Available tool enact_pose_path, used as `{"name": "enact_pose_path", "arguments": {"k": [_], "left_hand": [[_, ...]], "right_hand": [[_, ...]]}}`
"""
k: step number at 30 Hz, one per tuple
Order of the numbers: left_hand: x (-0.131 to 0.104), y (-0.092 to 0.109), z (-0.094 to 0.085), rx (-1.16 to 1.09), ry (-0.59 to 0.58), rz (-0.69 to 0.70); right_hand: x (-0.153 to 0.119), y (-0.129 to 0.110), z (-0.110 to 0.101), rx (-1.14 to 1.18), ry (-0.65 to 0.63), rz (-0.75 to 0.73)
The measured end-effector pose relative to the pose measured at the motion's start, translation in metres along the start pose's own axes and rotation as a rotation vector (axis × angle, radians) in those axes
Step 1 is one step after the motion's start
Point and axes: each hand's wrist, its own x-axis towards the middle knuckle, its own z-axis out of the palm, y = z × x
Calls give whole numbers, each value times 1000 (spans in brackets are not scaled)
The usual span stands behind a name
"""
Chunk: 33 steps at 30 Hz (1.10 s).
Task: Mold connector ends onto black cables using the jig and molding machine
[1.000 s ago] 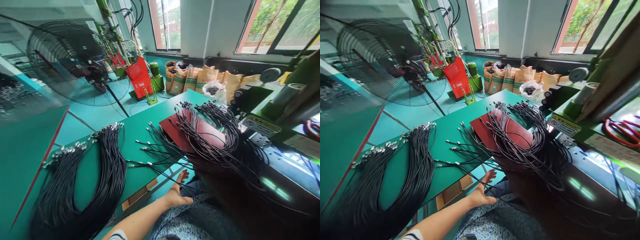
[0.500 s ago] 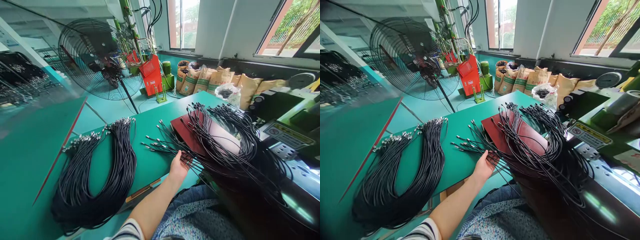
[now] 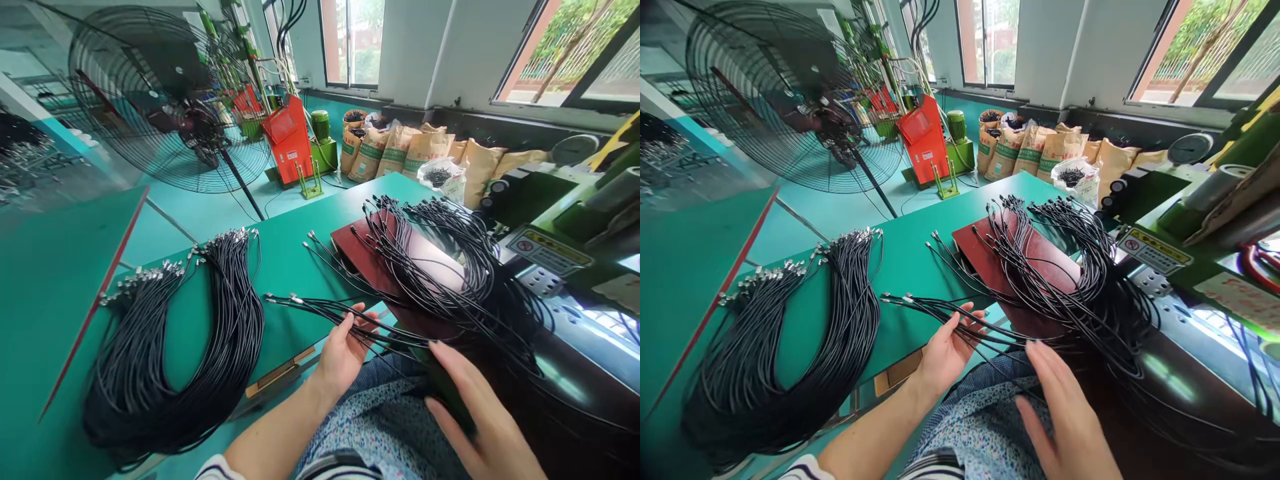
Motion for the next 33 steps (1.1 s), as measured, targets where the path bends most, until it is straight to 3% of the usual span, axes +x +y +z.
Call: {"name": "enact_pose_path", "arguments": {"k": [2,5,9,14,21,27,33], "left_hand": [[-3,7,4,92,-94,57],[-3,21,11,225,-212,67],[5,34,16,305,-323,11],[14,34,18,286,-347,-8],[17,35,17,267,-272,20],[20,33,9,233,-249,14],[22,25,4,223,-153,-12]], "right_hand": [[35,2,20,18,-20,-23],[73,5,35,172,-104,73],[93,8,26,494,-192,319],[103,12,16,796,-247,508],[111,18,24,714,-297,437],[120,8,22,702,-521,277],[123,12,33,721,-465,319]]}}
